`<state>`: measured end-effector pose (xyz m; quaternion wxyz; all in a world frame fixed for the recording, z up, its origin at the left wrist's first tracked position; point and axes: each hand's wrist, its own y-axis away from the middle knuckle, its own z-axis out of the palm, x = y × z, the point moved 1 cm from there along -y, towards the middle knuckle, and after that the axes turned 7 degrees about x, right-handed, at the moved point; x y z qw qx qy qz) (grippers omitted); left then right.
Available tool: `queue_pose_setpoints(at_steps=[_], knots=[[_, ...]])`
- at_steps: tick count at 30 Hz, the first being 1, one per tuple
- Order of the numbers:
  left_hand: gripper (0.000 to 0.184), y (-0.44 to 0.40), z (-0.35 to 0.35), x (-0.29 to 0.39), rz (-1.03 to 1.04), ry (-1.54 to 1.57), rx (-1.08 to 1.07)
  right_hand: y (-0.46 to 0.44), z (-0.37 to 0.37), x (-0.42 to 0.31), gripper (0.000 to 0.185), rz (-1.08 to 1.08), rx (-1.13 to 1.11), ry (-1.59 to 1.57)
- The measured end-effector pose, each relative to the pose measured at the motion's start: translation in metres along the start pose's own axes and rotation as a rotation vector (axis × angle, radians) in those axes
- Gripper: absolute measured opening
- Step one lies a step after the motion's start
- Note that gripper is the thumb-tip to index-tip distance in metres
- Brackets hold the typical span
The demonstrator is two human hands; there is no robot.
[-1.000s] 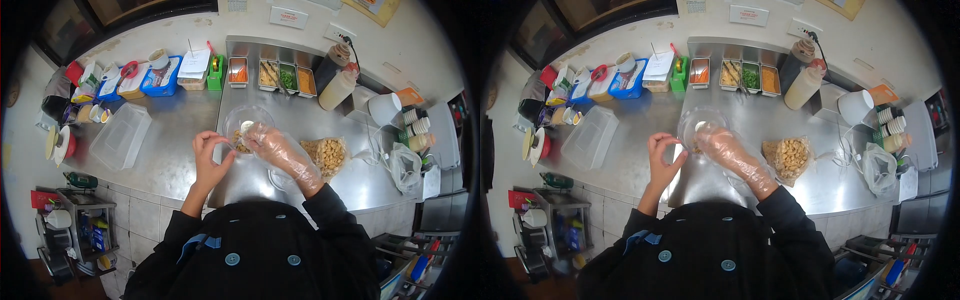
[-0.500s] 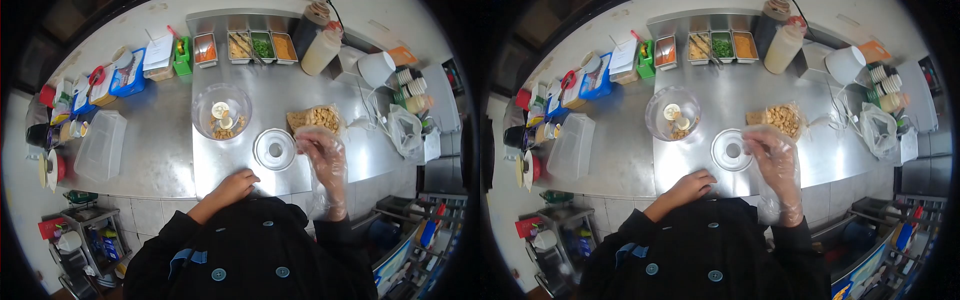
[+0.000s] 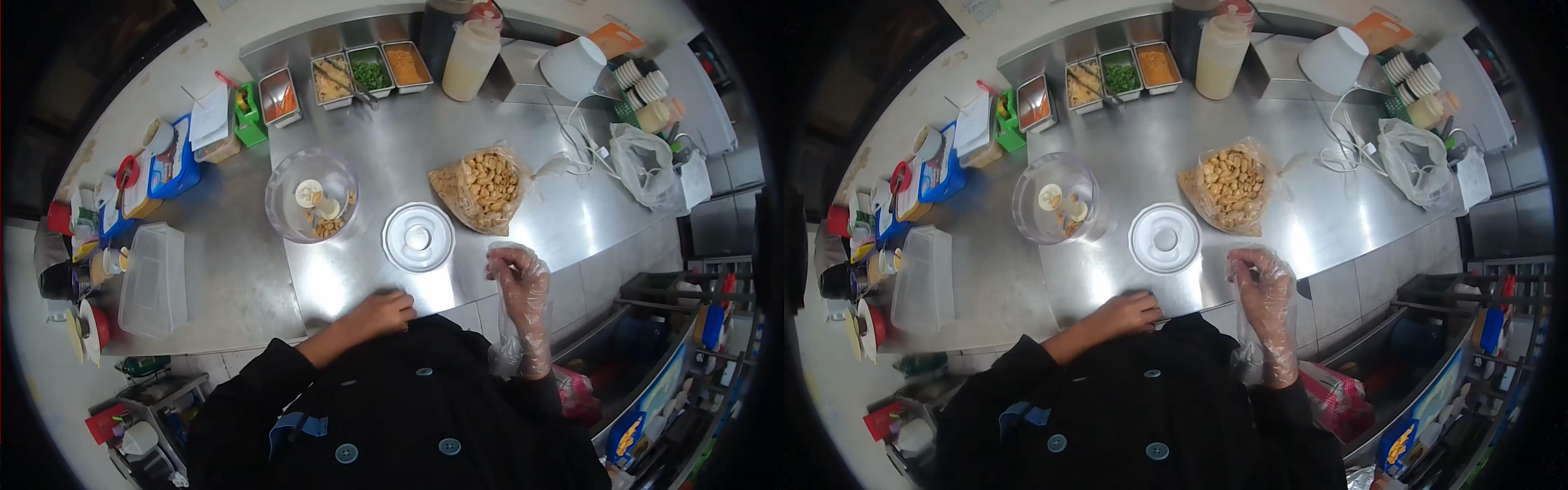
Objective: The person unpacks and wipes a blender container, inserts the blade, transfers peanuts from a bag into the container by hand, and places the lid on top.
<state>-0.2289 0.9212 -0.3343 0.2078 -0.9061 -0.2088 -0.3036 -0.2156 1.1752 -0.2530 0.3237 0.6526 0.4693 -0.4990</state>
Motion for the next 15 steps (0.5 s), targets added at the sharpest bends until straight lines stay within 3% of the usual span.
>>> queue_pose_setpoints(at_steps=[4, 6, 8, 11, 13, 15], knots=[[0.015, 0.004, 0.009, -0.001, 0.105, -0.121, -0.012, -0.024, -0.008, -0.026, 0.009, -0.174, 0.119, 0.078], [0.009, 0.008, 0.014, 0.001, 0.126, -0.121, -0.020, -0.042, -0.012, -0.047, 0.013, -0.453, 0.205, 0.469], [0.009, 0.010, 0.015, 0.000, 0.132, -0.090, -0.030, -0.065, -0.009, -0.059, 0.019, -0.501, 0.204, 0.510], [0.007, 0.008, 0.014, 0.000, 0.147, -0.058, -0.019, -0.098, 0.003, -0.067, 0.028, -0.579, 0.108, 0.673], [0.008, 0.005, 0.009, 0.000, 0.160, -0.062, -0.017, -0.125, 0.016, -0.051, 0.036, -0.515, -0.258, 0.756], [0.006, -0.003, -0.008, 0.004, 0.083, -0.034, -0.017, -0.138, 0.030, -0.035, 0.041, -0.543, -0.300, 0.804]])
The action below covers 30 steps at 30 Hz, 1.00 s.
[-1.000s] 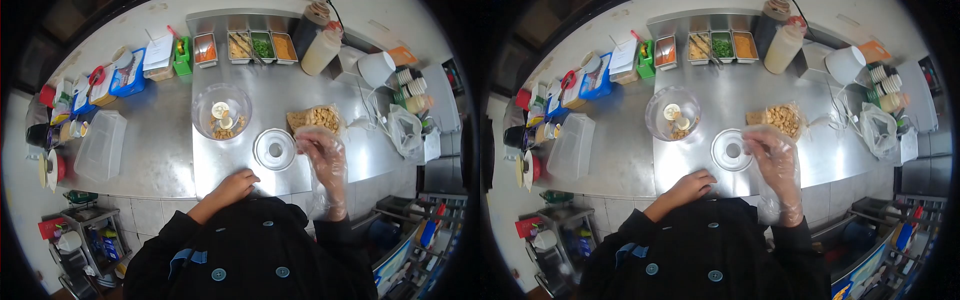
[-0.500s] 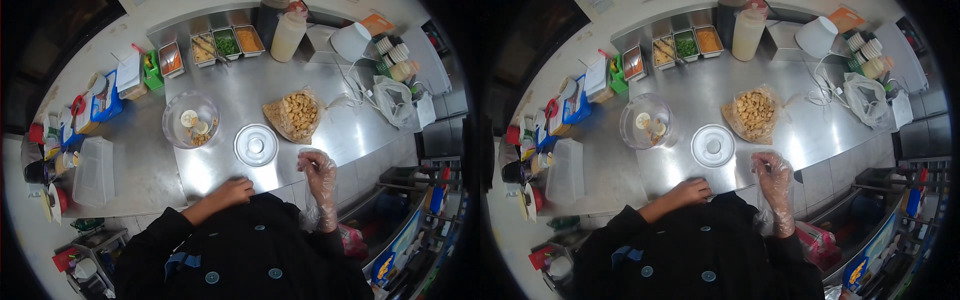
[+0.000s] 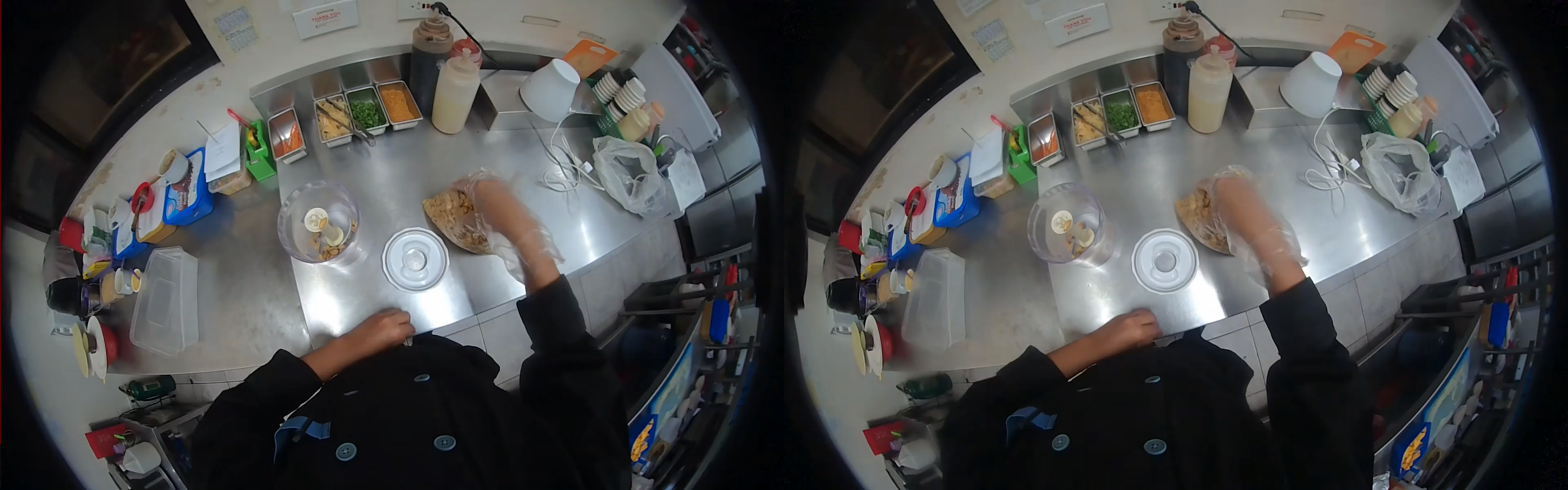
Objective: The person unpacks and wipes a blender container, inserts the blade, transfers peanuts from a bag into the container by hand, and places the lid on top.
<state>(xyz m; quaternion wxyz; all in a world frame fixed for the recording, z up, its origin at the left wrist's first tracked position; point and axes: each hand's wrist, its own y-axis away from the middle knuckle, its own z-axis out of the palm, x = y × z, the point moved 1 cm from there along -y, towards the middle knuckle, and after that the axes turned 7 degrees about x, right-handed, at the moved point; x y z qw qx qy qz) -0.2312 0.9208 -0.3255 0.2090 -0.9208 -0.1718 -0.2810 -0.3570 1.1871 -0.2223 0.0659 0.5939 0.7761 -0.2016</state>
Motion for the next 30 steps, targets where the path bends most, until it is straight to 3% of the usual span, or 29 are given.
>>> queue_pose_setpoints(at_steps=[1, 5, 7, 8, 10, 17, 23, 26, 28, 30], knots=[[0.006, -0.003, -0.012, 0.003, -0.002, -0.011, 0.004, -0.003, 0.008, 0.004, 0.045, -0.029, -0.049, 0.043], [0.010, -0.031, -0.106, 0.031, -0.314, 0.001, 0.551, -0.006, 0.006, -0.002, 0.050, 0.003, -0.128, 0.014], [0.011, -0.030, -0.141, 0.029, -0.331, -0.103, 0.760, -0.005, 0.002, -0.004, 0.049, 0.065, -0.114, -0.020], [0.011, -0.028, -0.151, 0.022, -0.330, -0.109, 0.767, -0.003, 0.002, -0.003, 0.049, 0.057, -0.111, -0.019], [0.009, -0.022, -0.167, 0.012, -0.459, -0.132, 0.898, -0.001, 0.005, 0.000, 0.038, 0.017, 0.020, 0.004], [0.010, -0.015, -0.162, -0.015, -0.511, -0.190, 0.870, -0.004, -0.002, 0.020, 0.031, 0.077, -0.083, -0.154], [0.013, -0.058, -0.155, -0.002, -0.430, -0.005, 0.951, 0.001, -0.004, 0.030, 0.019, 0.108, -0.035, -0.373], [0.014, -0.080, -0.153, -0.001, -0.353, 0.088, 0.826, 0.000, -0.018, 0.024, 0.011, 0.267, -0.034, -0.469], [0.013, -0.086, -0.156, -0.006, -0.384, 0.309, 0.907, -0.001, -0.027, 0.022, 0.009, 0.553, -0.135, -0.891], [0.013, -0.081, -0.165, -0.014, -0.421, 0.342, 0.944, -0.003, -0.032, 0.020, 0.010, 0.550, -0.108, -1.031]])
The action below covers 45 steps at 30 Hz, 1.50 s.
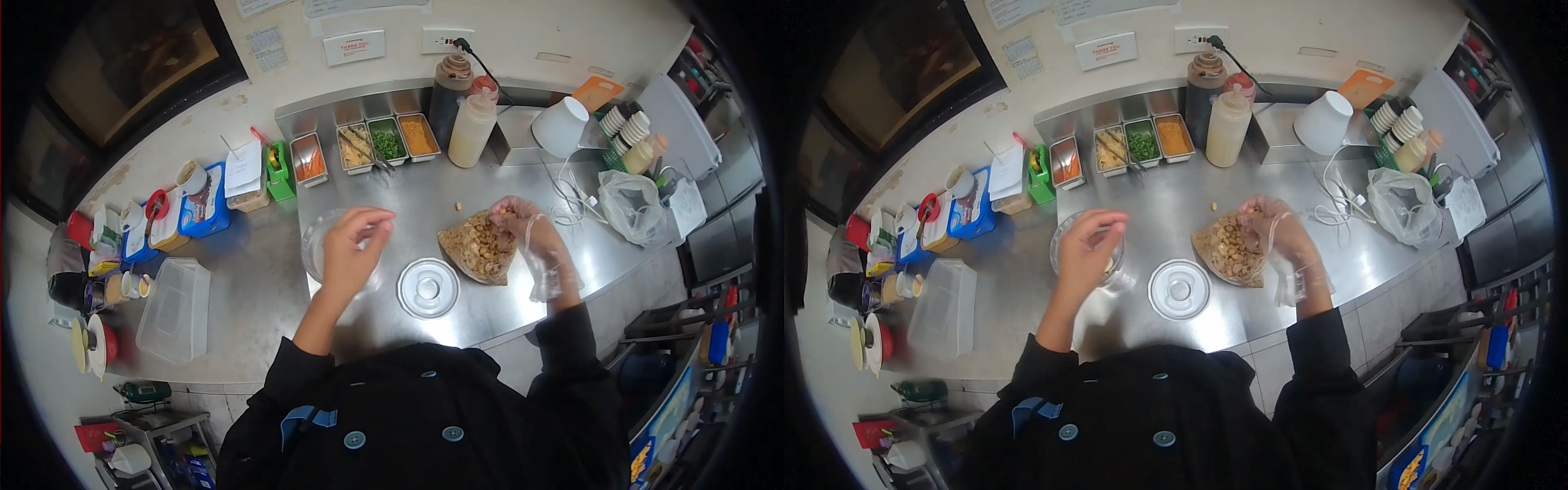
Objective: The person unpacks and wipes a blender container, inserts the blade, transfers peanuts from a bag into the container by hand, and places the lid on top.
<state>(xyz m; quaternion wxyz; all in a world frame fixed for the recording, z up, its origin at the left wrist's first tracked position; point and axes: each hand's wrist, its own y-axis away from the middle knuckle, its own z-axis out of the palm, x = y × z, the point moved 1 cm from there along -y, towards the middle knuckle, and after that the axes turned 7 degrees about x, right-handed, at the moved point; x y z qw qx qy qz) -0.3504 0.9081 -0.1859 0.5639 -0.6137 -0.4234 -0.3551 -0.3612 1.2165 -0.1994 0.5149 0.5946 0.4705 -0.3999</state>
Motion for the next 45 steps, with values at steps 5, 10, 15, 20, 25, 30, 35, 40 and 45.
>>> queue_pose_setpoints(at_steps=[5, 10, 15, 20, 25, 30, 35, 40, 45], knots=[[0.016, -0.012, -0.048, -0.026, -0.100, -0.002, 0.205, -0.005, 0.031, -0.043, 0.012, -0.010, -0.082, -0.145], [0.021, -0.002, -0.063, -0.043, -0.004, -0.165, 0.406, -0.004, 0.128, -0.075, 0.021, -0.028, -0.392, -0.292], [0.015, 0.015, -0.070, -0.045, 0.046, -0.300, 0.374, -0.010, 0.200, -0.046, 0.016, -0.058, -0.601, -0.065], [0.021, 0.035, -0.067, -0.030, 0.269, -0.640, 0.144, -0.021, 0.216, -0.014, 0.010, -0.606, -0.155, 0.086], [0.012, 0.045, -0.057, -0.033, 0.313, -0.647, 0.213, -0.016, 0.222, -0.004, 0.019, -0.877, 0.024, 0.266], [0.008, 0.048, -0.062, -0.035, 0.327, -0.619, 0.222, -0.008, 0.228, -0.012, 0.027, -1.025, 0.052, 0.448], [0.008, 0.048, -0.067, -0.036, 0.305, -0.608, 0.245, -0.007, 0.227, -0.011, 0.028, -0.954, -0.030, 0.511], [0.014, 0.045, -0.074, -0.033, 0.265, -0.624, 0.334, 0.007, 0.211, -0.048, 0.041, -0.831, -0.099, 0.550], [0.019, 0.043, -0.068, -0.020, 0.275, -0.592, 0.350, 0.001, 0.202, -0.054, 0.043, -0.618, -0.190, 0.539]])
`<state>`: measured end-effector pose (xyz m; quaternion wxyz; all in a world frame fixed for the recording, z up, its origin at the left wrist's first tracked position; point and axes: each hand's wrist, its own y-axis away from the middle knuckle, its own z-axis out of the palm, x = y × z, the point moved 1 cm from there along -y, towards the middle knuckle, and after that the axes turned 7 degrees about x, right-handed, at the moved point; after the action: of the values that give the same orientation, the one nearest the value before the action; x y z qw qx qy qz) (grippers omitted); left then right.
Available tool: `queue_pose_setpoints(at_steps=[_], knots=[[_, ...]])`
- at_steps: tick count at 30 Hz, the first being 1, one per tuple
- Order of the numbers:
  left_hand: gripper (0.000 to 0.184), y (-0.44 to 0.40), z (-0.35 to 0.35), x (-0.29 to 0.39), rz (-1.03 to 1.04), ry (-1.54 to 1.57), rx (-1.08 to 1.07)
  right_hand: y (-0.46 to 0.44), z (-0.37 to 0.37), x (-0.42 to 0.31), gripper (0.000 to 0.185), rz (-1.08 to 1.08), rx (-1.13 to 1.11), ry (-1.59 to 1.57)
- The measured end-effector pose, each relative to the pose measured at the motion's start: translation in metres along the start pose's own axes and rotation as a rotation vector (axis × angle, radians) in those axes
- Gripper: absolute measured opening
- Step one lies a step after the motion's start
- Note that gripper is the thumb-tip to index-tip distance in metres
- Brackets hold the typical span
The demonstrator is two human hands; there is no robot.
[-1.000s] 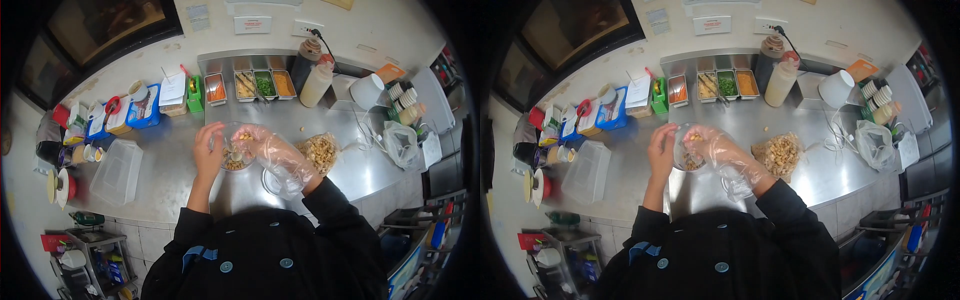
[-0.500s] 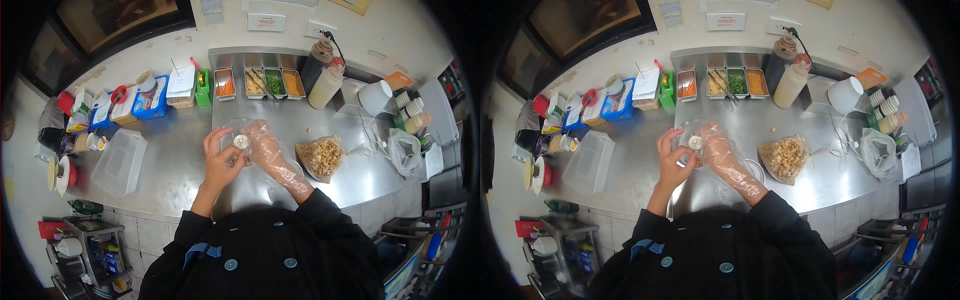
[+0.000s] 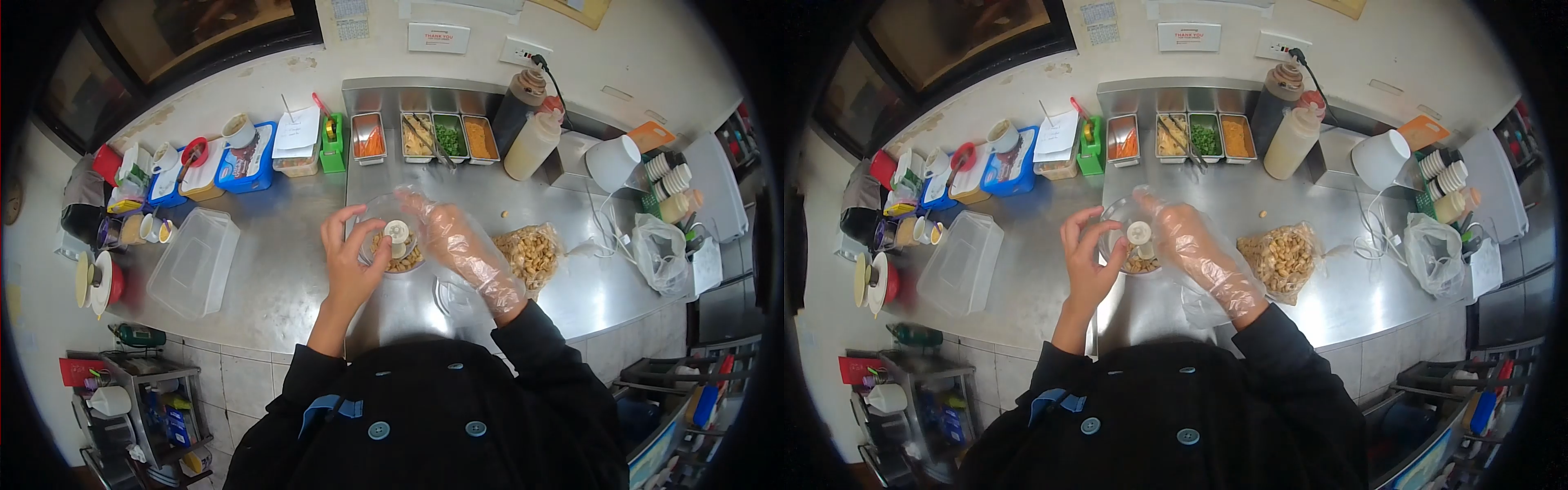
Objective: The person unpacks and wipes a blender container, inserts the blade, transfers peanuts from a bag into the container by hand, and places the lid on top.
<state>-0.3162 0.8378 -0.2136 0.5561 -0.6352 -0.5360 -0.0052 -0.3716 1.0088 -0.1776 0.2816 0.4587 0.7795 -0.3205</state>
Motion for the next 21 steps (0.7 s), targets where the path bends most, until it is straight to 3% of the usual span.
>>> queue_pose_setpoints(at_steps=[5, 8, 10, 14, 17, 20, 21], knots=[[0.019, -0.009, -0.003, 0.026, 0.044, 0.018, 0.025, -0.005, 0.005, 0.015, 0.031, -0.266, 0.186, -0.096], [0.018, -0.004, 0.006, 0.051, -0.027, 0.226, 0.059, -0.016, -0.022, 0.019, 0.020, -0.350, 0.256, 0.004], [0.017, 0.006, 0.024, 0.073, -0.082, 0.431, -0.275, -0.025, -0.053, 0.042, 0.014, -0.221, 0.248, 0.098], [0.016, 0.042, 0.101, 0.058, -0.102, 0.424, -0.509, -0.048, -0.101, 0.147, 0.015, -0.061, -0.074, 0.665], [0.023, 0.053, 0.169, 0.027, -0.099, 0.296, -0.590, -0.041, -0.076, 0.262, 0.020, -0.074, -0.135, 0.706], [0.030, 0.055, 0.204, 0.018, -0.152, 0.118, -0.659, -0.030, -0.063, 0.283, 0.022, -0.069, -0.146, 0.561], [0.032, 0.055, 0.209, 0.017, -0.146, 0.068, -0.699, -0.031, -0.058, 0.277, 0.017, 0.001, -0.244, 0.577]])
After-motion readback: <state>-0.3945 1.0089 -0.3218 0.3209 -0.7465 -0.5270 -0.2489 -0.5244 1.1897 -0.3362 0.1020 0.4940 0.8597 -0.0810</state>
